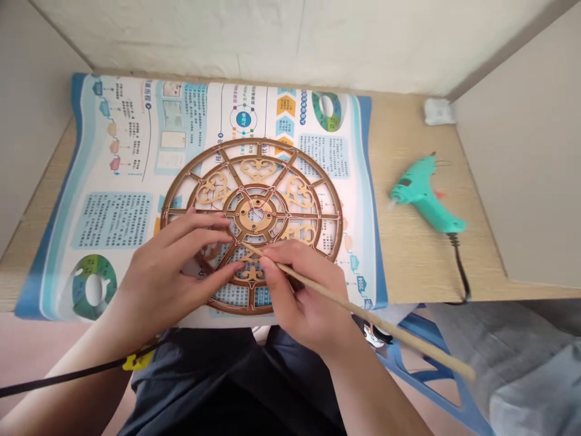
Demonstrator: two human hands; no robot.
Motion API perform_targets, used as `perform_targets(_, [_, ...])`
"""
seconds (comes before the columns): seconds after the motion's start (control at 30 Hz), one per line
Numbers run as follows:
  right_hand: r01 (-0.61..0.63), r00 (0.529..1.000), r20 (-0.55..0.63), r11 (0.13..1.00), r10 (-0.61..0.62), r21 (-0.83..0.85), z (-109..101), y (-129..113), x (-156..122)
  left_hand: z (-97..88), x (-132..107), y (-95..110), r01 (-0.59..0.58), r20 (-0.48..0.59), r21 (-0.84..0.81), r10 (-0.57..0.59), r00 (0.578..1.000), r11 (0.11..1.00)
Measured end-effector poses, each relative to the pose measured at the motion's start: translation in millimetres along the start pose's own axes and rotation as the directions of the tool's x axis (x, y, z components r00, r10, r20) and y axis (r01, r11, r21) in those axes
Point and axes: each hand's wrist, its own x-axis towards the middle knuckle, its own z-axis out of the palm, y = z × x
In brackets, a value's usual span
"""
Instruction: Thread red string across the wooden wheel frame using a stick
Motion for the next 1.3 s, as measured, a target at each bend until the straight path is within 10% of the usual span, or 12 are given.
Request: perform_targets(1.3, [-0.142,0.990,0.002,0.977,0.144,0.161,-2.4,-1.2,0.4,3.9,-9.7,-1.5,0.032,-0.012,-0.055,-0.032,0.999,0.998])
